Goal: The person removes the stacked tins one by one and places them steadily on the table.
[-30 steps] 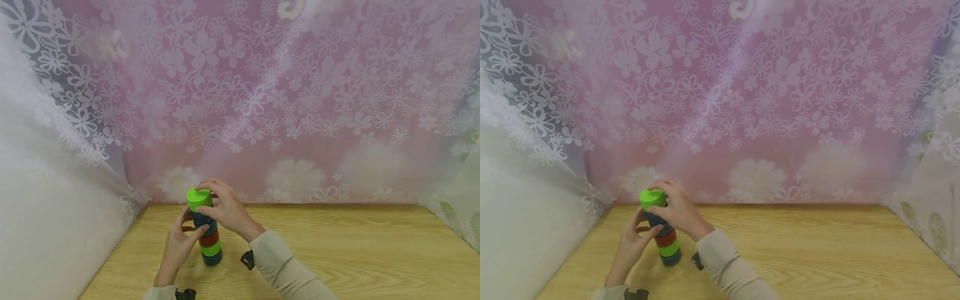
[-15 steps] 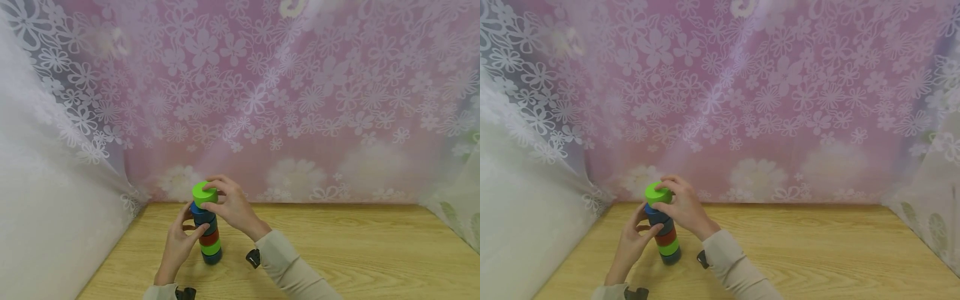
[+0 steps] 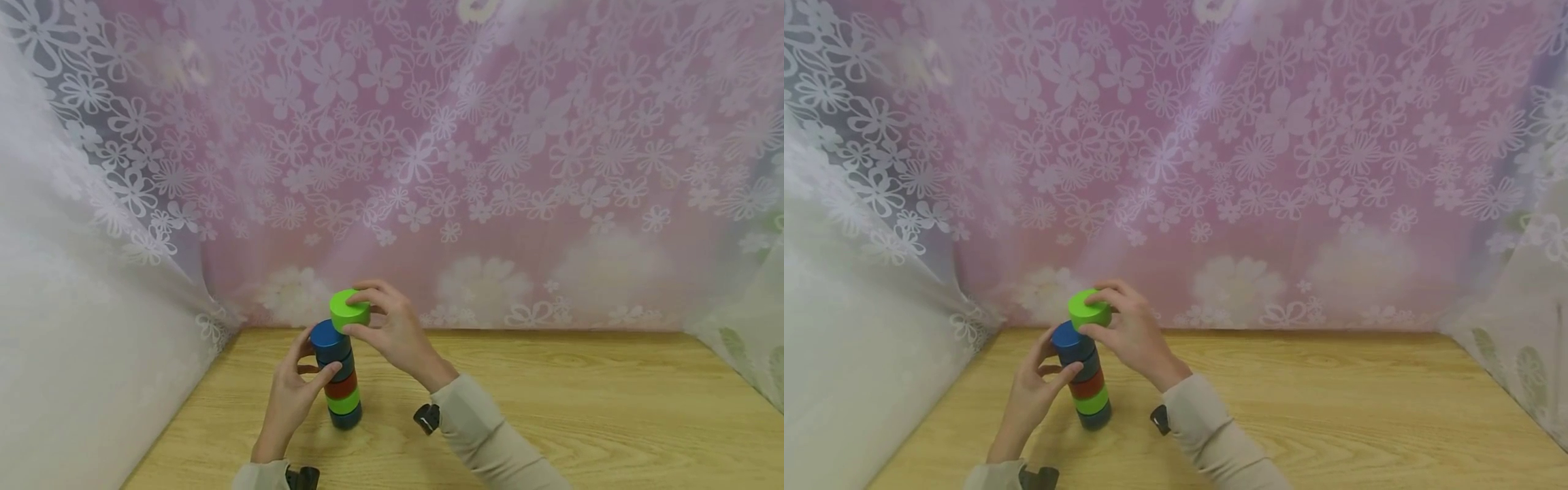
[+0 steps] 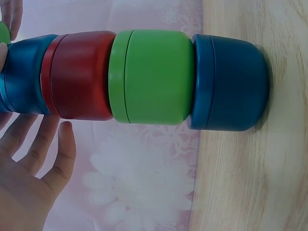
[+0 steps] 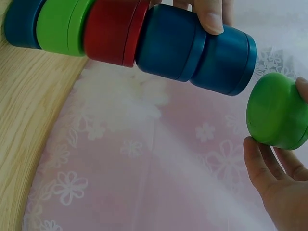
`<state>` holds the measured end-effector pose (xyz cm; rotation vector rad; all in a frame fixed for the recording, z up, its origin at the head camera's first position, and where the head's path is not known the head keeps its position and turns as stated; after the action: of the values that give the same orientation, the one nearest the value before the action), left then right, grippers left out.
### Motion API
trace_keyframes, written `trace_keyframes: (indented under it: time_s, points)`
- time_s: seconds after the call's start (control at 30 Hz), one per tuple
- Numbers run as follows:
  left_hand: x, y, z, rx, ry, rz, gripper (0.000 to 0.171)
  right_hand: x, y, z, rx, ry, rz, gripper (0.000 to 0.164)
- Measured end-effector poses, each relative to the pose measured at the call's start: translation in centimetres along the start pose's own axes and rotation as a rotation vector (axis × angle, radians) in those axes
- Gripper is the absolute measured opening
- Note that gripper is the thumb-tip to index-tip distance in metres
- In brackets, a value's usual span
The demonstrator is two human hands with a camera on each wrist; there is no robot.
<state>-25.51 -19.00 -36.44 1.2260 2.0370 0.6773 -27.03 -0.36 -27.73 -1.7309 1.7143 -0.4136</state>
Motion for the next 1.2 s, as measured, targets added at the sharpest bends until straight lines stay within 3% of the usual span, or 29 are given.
trace_keyframes:
  time_s: [0.53,1.2]
  points:
    - [0.1,0.1,0.0,0.005,0.003,-0.003,0.066,-1.6,0.7,1.2,0.014,0.022,0.031,0.034]
    - [-0.1,0.0,0.0,-0.012,0.001,-0.017,0.067,-3.2,1.8,3.1,0.02,0.056,0.15,0.035]
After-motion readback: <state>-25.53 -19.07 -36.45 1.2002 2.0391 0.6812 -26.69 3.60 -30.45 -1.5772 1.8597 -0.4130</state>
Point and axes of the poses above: each hand's wrist, its own z-axis away from the middle knuckle, its own x-axis out of the palm, y = z × x, the point moved 4 cm from there along -z, towards the middle knuckle, and after that the axes turned 7 degrees about y, right-handed, at the moved point
